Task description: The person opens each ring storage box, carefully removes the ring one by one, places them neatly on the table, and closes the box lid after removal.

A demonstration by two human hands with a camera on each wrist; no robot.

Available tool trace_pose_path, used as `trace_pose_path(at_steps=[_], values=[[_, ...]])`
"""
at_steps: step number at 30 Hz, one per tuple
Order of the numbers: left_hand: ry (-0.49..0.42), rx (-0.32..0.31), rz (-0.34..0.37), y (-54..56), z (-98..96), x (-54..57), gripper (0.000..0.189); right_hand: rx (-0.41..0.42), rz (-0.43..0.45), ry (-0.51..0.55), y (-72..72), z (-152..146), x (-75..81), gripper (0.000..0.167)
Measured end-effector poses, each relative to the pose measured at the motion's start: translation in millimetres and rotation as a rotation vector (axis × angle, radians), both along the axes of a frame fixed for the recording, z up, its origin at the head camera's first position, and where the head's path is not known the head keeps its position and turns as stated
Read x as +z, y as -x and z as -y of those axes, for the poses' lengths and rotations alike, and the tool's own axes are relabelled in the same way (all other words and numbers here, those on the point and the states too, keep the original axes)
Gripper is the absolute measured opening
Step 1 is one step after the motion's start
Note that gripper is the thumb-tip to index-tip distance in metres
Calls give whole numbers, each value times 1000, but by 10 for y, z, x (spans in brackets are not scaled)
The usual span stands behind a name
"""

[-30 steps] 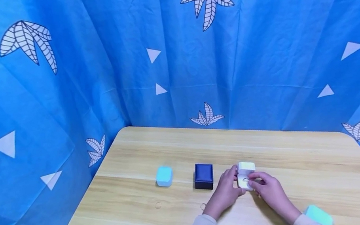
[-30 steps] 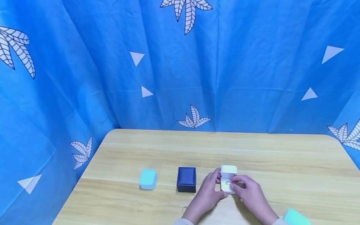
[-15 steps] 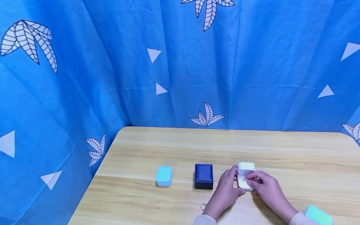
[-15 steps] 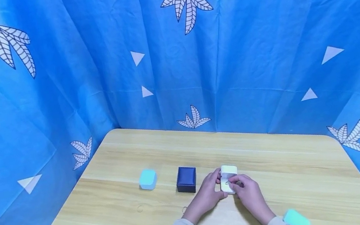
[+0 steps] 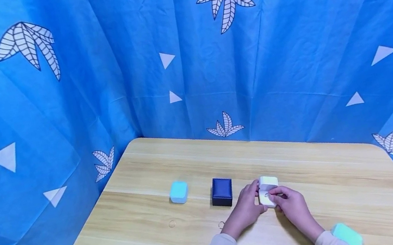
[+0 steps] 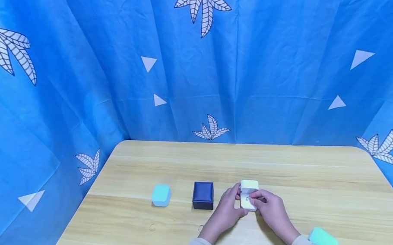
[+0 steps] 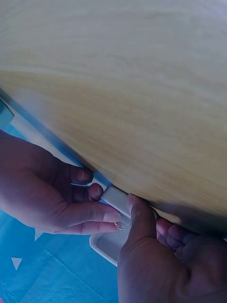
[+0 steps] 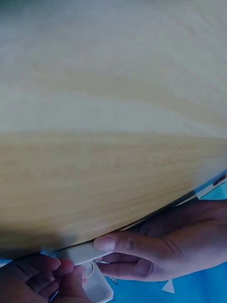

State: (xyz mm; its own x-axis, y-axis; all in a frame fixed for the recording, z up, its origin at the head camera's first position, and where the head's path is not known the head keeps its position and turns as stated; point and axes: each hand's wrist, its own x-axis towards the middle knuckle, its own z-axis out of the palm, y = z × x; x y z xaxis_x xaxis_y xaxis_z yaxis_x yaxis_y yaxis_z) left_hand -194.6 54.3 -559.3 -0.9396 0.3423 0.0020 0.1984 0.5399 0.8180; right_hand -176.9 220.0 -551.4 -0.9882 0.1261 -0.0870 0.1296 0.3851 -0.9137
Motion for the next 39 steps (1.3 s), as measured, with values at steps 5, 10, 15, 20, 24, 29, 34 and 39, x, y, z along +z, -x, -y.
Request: trace_pose_path(at_steps=[5,10,15,20,24,29,34,39], values=[[6,-7,-5,-9,-10,20,82,-24,15,34,-15,7,16,17],[5,1,3,-8,-3,19,83,-40,33,65,-16,5,8,19],[-3,6,7,-5,2,10,84,-48,45,104,-13,-3,-1,20],[-7,3,3,-3,-2,4,83,-58,53,147,-1,-13,-11,19],[-7,5,4,-3,-4,1,84,-52,60,152,-3,-19,-6,20],[0,12,16,-5,-11,-1,86,-44,57,137,-29,-20,5,22],[-1,17,21,-2,-16,4,85,-33,52,123,-69,-28,3,22],[-13,18,33,-6,-9,11,85,-23,51,110,-125,-36,7,20]])
